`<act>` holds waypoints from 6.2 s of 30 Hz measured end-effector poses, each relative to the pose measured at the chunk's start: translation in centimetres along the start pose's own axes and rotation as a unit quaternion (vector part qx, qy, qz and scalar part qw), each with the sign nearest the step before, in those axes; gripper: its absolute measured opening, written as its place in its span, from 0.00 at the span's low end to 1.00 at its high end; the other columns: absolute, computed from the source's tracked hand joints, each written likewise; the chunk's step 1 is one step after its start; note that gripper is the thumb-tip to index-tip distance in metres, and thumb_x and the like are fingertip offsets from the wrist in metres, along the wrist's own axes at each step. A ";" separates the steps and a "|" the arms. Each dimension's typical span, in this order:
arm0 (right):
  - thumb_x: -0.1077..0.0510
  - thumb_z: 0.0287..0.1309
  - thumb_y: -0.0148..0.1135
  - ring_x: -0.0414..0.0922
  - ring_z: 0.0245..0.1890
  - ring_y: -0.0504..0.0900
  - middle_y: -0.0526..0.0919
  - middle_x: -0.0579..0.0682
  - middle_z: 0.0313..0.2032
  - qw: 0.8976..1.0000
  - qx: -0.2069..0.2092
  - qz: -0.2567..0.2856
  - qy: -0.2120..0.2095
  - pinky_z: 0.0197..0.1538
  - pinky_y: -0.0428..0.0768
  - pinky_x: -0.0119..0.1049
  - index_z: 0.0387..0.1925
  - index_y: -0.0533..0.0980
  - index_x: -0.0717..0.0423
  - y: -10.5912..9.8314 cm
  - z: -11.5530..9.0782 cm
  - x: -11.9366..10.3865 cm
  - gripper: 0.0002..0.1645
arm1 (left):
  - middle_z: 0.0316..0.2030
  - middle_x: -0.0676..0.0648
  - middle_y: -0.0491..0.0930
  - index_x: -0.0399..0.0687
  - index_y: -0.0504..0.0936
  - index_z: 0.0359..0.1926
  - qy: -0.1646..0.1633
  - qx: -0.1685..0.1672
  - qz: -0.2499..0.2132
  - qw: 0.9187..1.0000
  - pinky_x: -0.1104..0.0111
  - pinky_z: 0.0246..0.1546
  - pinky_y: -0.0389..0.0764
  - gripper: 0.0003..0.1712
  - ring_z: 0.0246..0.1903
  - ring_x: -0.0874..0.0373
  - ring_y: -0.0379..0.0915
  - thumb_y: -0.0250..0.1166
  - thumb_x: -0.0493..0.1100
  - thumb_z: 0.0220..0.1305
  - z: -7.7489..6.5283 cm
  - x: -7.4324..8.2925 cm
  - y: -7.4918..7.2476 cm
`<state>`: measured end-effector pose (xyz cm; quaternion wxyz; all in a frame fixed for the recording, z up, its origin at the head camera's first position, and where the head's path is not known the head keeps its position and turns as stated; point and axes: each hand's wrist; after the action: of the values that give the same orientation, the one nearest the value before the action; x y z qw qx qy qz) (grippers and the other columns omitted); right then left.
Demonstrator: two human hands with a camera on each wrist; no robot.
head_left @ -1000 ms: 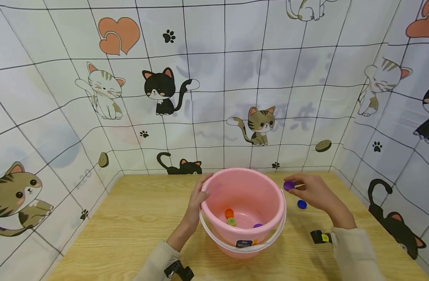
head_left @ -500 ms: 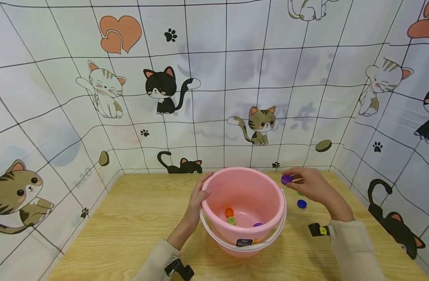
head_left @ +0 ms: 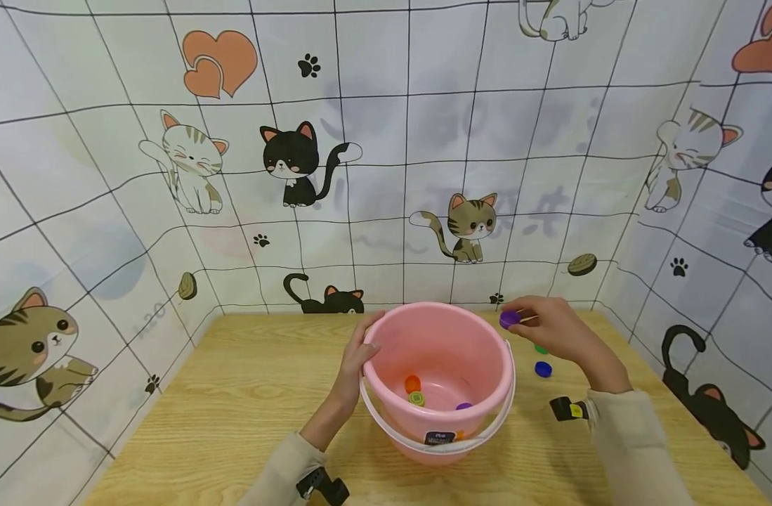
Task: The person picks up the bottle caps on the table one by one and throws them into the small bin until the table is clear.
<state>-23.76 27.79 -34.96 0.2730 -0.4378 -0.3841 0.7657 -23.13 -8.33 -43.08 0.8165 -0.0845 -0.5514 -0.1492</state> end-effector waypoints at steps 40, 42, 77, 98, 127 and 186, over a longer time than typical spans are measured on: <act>0.63 0.64 0.67 0.58 0.49 0.89 0.88 0.61 0.49 1.000 -0.007 0.011 -0.025 0.47 0.88 0.42 0.57 0.81 0.64 -1.2 1.6 -3.0 0.20 | 0.71 0.42 0.67 0.55 0.60 0.77 0.010 -0.012 -0.005 1.000 0.52 0.61 0.80 0.34 0.63 0.37 0.69 0.43 0.46 0.70 0.0 0.0 0.1; 0.63 0.64 0.67 0.57 0.48 0.89 0.88 0.60 0.49 0.999 -0.008 0.011 -0.029 0.47 0.88 0.42 0.57 0.81 0.64 -1.2 1.8 -3.1 0.20 | 0.71 0.43 0.67 0.56 0.60 0.77 0.010 -0.012 -0.004 1.000 0.51 0.61 0.80 0.35 0.63 0.36 0.69 0.43 0.46 0.70 0.0 0.0 0.1; 0.64 0.63 0.68 0.54 0.45 0.90 0.89 0.60 0.48 0.998 -0.020 0.001 -0.064 0.47 0.88 0.42 0.54 0.82 0.65 -1.2 3.6 -4.8 0.19 | 0.71 0.44 0.67 0.59 0.61 0.76 0.004 -0.005 -0.003 1.000 0.50 0.62 0.79 0.34 0.64 0.37 0.69 0.44 0.47 0.69 -0.1 0.0 0.2; 0.63 0.64 0.68 0.55 0.49 0.89 0.89 0.59 0.48 0.997 -0.034 -0.012 -0.061 0.48 0.88 0.45 0.55 0.82 0.64 -1.8 5.2 -7.4 0.19 | 0.71 0.43 0.67 0.52 0.59 0.78 0.002 -0.005 -0.006 1.000 0.51 0.62 0.79 0.36 0.64 0.38 0.70 0.43 0.47 0.69 -0.1 0.0 0.1; 0.62 0.62 0.70 0.52 0.46 0.90 0.90 0.56 0.45 0.993 -0.060 -0.047 -0.093 0.46 0.88 0.43 0.53 0.83 0.62 -1.7 7.0 -9.7 0.18 | 0.71 0.44 0.68 0.54 0.61 0.77 -0.001 0.003 -0.005 1.000 0.45 0.63 0.77 0.35 0.64 0.39 0.70 0.44 0.46 0.69 0.1 0.0 0.1; 0.65 0.59 0.71 0.51 0.48 0.89 0.90 0.54 0.46 0.989 -0.112 -0.045 -0.081 0.49 0.88 0.43 0.52 0.83 0.60 -1.5 7.1 -9.5 0.18 | 0.70 0.42 0.69 0.54 0.61 0.77 0.001 0.003 -0.010 1.000 0.47 0.60 0.80 0.34 0.62 0.37 0.71 0.44 0.46 0.70 0.1 -0.2 0.1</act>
<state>-25.46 18.94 -27.06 0.2246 -0.3848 -0.5072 0.7377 -23.28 -8.19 -43.19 0.8159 -0.0762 -0.5516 -0.1554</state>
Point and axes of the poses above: each hand's wrist, its own z-axis towards the middle knuckle, its own y-axis out of the palm, x = y × z
